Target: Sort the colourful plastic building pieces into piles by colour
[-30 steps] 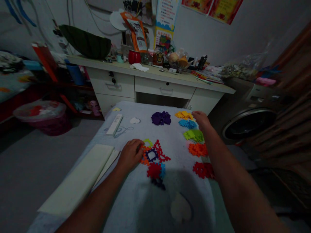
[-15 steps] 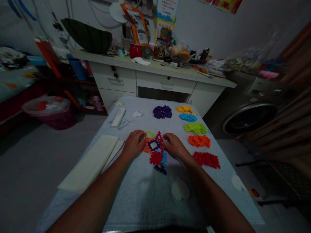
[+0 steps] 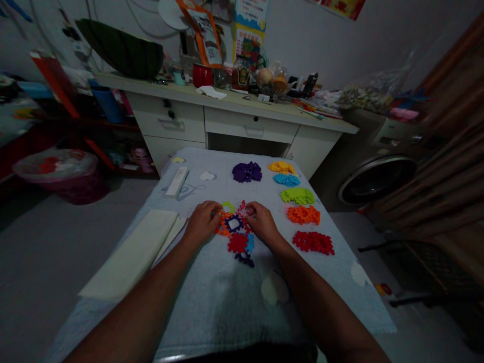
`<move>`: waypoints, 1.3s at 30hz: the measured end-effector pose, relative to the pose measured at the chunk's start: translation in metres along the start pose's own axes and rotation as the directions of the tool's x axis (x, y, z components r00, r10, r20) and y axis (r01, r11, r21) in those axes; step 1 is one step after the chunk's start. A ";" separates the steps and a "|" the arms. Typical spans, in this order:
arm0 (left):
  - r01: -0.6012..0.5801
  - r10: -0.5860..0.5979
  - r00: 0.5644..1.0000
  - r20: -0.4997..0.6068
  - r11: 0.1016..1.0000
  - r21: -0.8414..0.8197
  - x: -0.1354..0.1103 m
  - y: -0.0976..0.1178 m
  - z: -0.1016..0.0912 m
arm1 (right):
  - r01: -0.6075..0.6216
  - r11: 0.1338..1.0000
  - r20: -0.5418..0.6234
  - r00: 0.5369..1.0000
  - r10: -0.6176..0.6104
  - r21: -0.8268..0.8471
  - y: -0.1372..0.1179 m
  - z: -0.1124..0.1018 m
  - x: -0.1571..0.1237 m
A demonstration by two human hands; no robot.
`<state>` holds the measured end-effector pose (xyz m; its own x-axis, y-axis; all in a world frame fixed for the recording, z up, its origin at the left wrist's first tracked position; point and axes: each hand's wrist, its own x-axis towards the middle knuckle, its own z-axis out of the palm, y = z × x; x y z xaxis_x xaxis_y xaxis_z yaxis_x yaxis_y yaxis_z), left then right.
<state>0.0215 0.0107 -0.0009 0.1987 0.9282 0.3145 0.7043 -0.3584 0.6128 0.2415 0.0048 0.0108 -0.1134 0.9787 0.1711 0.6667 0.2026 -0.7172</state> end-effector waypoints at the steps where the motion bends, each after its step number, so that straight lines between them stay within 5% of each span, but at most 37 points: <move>1: 0.001 -0.001 1.000 0.000 1.000 0.002 0.000 0.000 0.000 | -0.002 1.000 -0.007 1.000 0.002 0.008 0.001 0.000 0.000; 12: -0.001 0.001 1.000 0.009 1.000 0.007 0.001 -0.001 0.001 | 0.039 0.999 -0.075 0.996 -0.037 0.022 0.008 -0.004 -0.003; 22: -0.024 0.024 1.000 0.018 1.000 0.002 0.003 -0.007 0.003 | -0.054 0.969 -0.040 0.997 0.065 0.243 -0.002 -0.029 -0.008; 29: -0.017 0.017 1.000 0.023 1.000 0.013 0.003 -0.008 0.003 | -0.047 0.990 0.051 0.998 0.041 0.134 0.009 -0.091 -0.023; 39: -0.005 0.005 1.000 0.019 1.000 0.020 0.003 -0.008 0.003 | -0.309 0.935 -0.041 0.947 0.320 0.175 0.068 -0.187 -0.101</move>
<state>0.0185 0.0168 -0.0065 0.2150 0.9282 0.3037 0.7166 -0.3612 0.5966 0.4356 -0.0860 0.0712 0.1363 0.9899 -0.0398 0.5294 -0.1068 -0.8416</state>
